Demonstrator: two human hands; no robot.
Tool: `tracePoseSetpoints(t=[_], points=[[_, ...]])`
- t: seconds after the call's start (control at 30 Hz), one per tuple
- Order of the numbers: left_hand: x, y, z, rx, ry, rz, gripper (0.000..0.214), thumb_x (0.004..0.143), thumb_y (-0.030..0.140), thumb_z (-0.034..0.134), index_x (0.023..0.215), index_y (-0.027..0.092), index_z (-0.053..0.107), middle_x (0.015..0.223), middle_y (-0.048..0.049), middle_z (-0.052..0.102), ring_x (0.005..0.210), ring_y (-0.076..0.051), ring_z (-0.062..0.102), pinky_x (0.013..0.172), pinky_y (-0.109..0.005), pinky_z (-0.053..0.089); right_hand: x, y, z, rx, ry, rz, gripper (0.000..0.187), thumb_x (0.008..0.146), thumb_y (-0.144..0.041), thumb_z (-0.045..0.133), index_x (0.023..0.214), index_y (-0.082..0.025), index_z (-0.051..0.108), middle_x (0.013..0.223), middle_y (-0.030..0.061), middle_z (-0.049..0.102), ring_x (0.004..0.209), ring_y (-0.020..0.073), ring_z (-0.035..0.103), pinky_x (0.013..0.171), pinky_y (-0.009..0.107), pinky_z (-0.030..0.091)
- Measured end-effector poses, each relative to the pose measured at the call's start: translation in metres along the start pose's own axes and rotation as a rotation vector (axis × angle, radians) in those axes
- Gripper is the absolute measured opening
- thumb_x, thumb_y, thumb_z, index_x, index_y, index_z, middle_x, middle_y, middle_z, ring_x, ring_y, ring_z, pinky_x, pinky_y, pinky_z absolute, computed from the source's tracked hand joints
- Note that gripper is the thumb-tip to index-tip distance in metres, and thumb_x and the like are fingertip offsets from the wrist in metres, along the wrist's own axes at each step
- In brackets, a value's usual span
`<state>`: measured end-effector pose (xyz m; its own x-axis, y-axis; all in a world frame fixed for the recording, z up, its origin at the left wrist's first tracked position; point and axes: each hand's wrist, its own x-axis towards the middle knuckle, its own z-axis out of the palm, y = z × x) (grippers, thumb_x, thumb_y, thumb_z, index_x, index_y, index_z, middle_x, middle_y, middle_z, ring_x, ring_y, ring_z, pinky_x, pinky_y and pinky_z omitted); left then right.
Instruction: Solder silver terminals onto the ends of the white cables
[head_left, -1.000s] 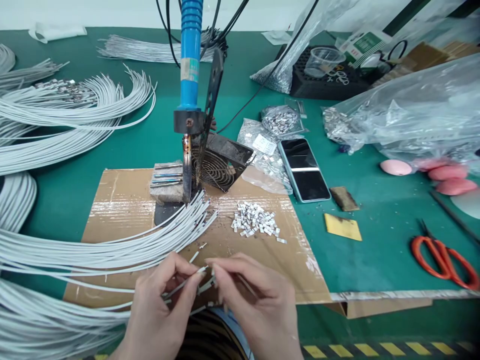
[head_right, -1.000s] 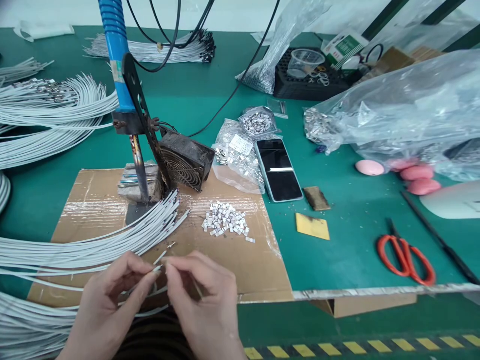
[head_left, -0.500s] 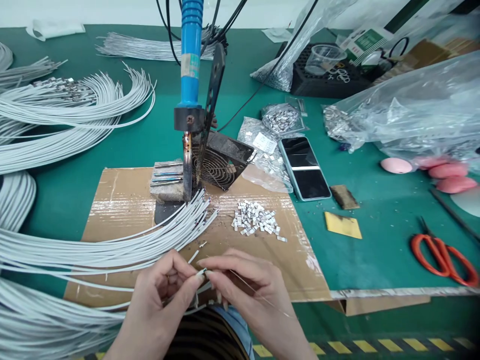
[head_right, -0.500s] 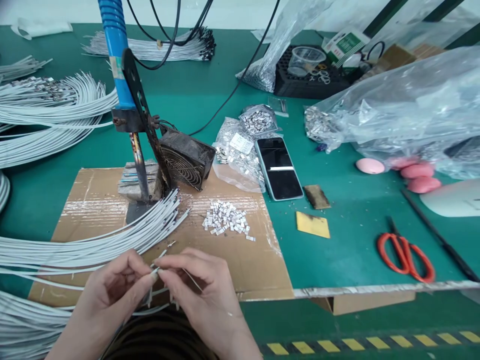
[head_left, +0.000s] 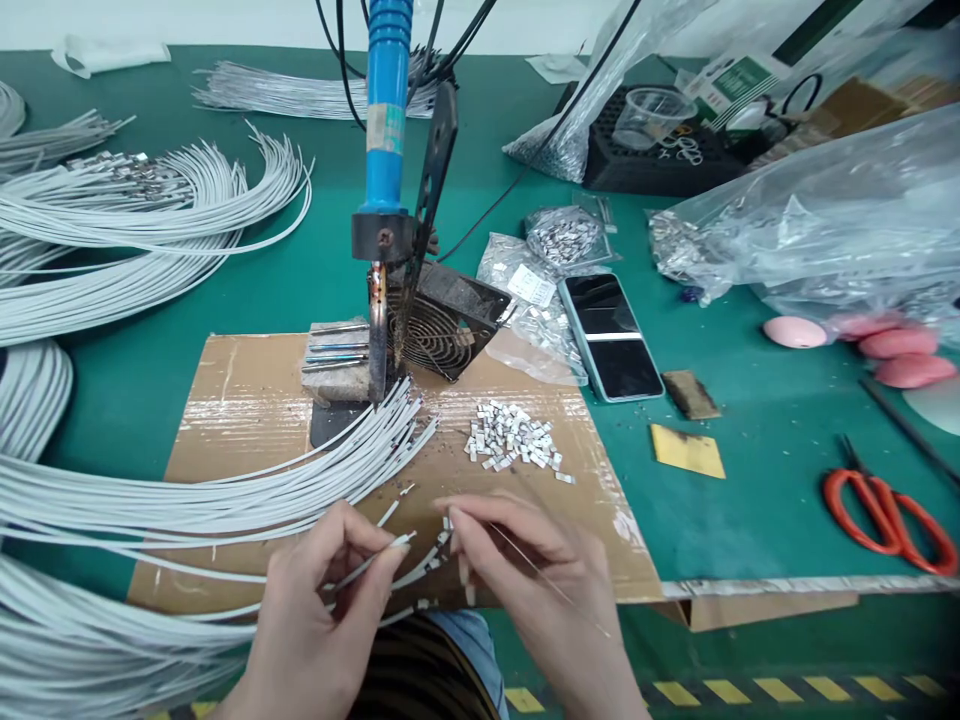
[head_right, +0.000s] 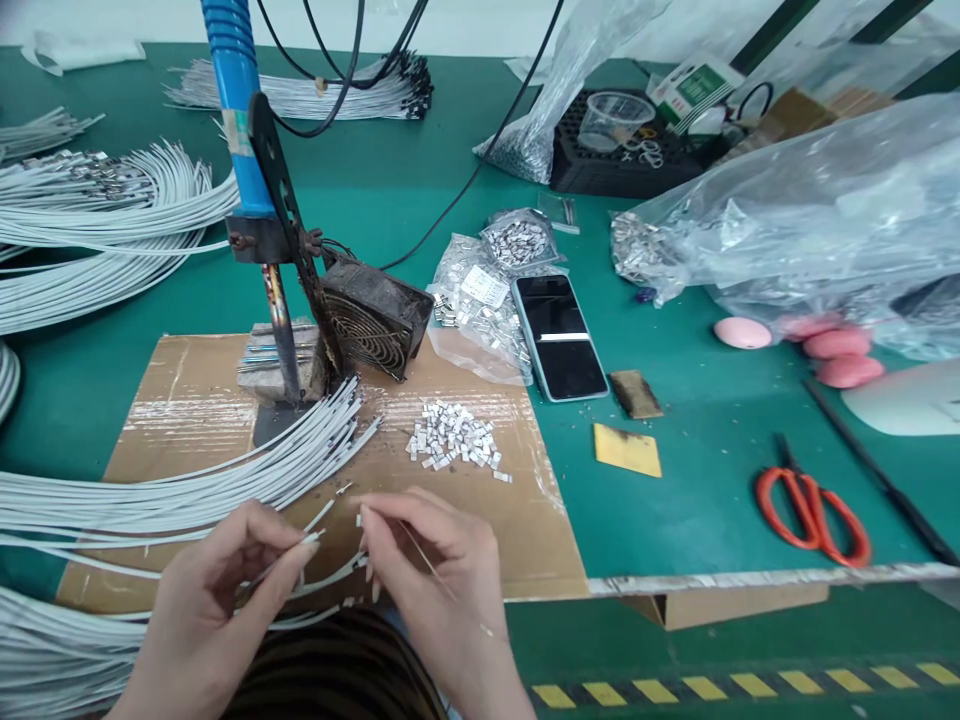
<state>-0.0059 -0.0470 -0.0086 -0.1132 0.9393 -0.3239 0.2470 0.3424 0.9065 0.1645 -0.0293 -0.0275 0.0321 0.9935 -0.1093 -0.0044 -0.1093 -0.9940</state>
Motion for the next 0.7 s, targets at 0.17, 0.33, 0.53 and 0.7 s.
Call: tracePoseSetpoints(t=[0.17, 0.33, 0.53, 0.7], points=[[0.005, 0.008, -0.003, -0.193, -0.101, -0.172, 0.034, 0.083, 0.044, 0.082, 0.069, 0.020, 0.062, 0.056, 0.0063, 0.050, 0.053, -0.011, 0.041, 0.053, -0.023, 0.030, 0.002, -0.003, -0.002, -0.157, -0.195, -0.119, 0.022, 0.095, -0.019, 0.074, 0.110, -0.028, 0.086, 0.069, -0.0001, 0.069, 0.056, 0.0109, 0.061, 0.049, 0.019, 0.049], [0.007, 0.009, -0.007, -0.281, -0.191, -0.230, 0.045, 0.082, 0.055, 0.083, 0.071, 0.019, 0.059, 0.055, 0.0076, 0.049, 0.052, -0.009, 0.038, 0.053, -0.022, 0.028, 0.003, -0.005, -0.003, -0.236, -0.253, -0.238, 0.023, 0.096, -0.013, 0.072, 0.109, -0.026, 0.086, 0.080, 0.0021, 0.076, 0.065, 0.0124, 0.069, 0.057, 0.020, 0.054], [0.009, 0.006, -0.011, -0.295, -0.260, -0.253, 0.044, 0.084, 0.055, 0.082, 0.072, 0.020, 0.060, 0.058, 0.0067, 0.051, 0.056, -0.010, 0.040, 0.056, -0.023, 0.030, 0.006, -0.011, -0.013, -0.344, -0.296, -0.382, 0.032, 0.096, -0.009, 0.068, 0.116, -0.028, 0.084, 0.085, 0.0040, 0.078, 0.071, 0.0164, 0.072, 0.063, 0.026, 0.059], [0.010, 0.002, -0.013, -0.344, -0.269, -0.276, 0.044, 0.084, 0.056, 0.082, 0.072, 0.020, 0.060, 0.061, 0.0062, 0.052, 0.059, -0.011, 0.040, 0.057, -0.022, 0.032, 0.001, -0.007, -0.014, -0.188, -0.043, -0.185, 0.025, 0.096, -0.017, 0.072, 0.109, -0.031, 0.087, 0.071, 0.0019, 0.073, 0.057, 0.0139, 0.065, 0.051, 0.023, 0.052]])
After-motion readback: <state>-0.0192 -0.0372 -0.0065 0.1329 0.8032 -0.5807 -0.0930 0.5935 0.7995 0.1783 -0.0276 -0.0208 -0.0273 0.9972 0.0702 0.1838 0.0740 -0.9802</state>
